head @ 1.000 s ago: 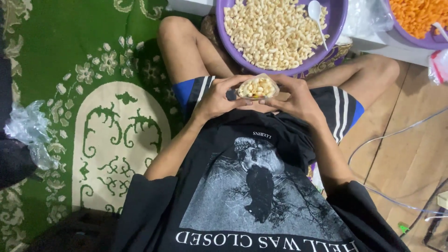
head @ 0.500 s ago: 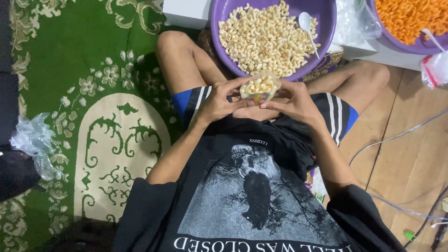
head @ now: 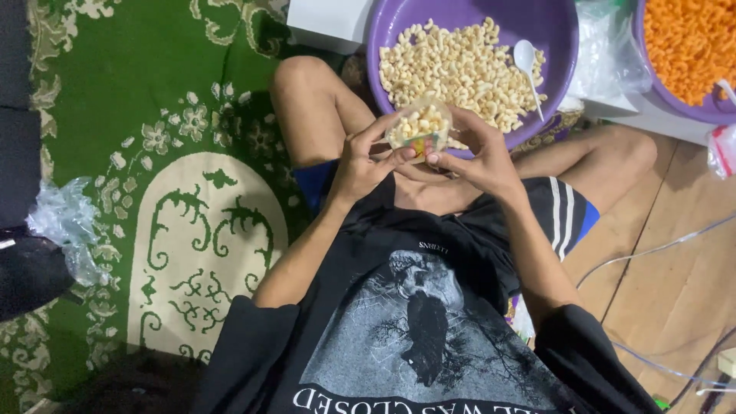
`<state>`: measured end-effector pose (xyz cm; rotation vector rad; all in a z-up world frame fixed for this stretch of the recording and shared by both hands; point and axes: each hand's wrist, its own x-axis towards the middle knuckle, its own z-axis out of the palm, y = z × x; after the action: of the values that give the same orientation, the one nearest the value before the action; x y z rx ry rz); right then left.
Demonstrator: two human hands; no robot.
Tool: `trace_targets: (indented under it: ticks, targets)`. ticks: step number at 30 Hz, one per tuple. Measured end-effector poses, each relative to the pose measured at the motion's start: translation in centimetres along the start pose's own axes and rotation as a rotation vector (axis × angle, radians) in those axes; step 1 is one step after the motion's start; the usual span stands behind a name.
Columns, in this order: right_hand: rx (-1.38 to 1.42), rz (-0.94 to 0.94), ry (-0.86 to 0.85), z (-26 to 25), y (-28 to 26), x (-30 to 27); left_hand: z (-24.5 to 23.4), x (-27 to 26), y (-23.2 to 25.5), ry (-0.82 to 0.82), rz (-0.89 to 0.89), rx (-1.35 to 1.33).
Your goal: Manually scooping snacks from a large bowl into small plastic bags using a spoon.
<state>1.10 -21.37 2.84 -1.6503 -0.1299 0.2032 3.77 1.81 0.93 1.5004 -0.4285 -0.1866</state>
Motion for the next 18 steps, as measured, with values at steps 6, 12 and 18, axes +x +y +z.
trace_targets:
  ticks: [6, 12, 18]
  targets:
    - [-0.137, -0.088, 0.009, 1.6, 0.0, 3.9, -2.8, 2.0, -0.1, 0.124, -0.034, -0.018]
    - [-0.089, -0.076, -0.005, 1.6, 1.2, 9.1, -5.7, 5.7, -1.2, 0.071, 0.058, 0.033]
    - [-0.027, -0.03, 0.164, 1.9, 0.1, 16.5, -8.1, 11.5, -3.9, 0.188, 0.073, 0.175]
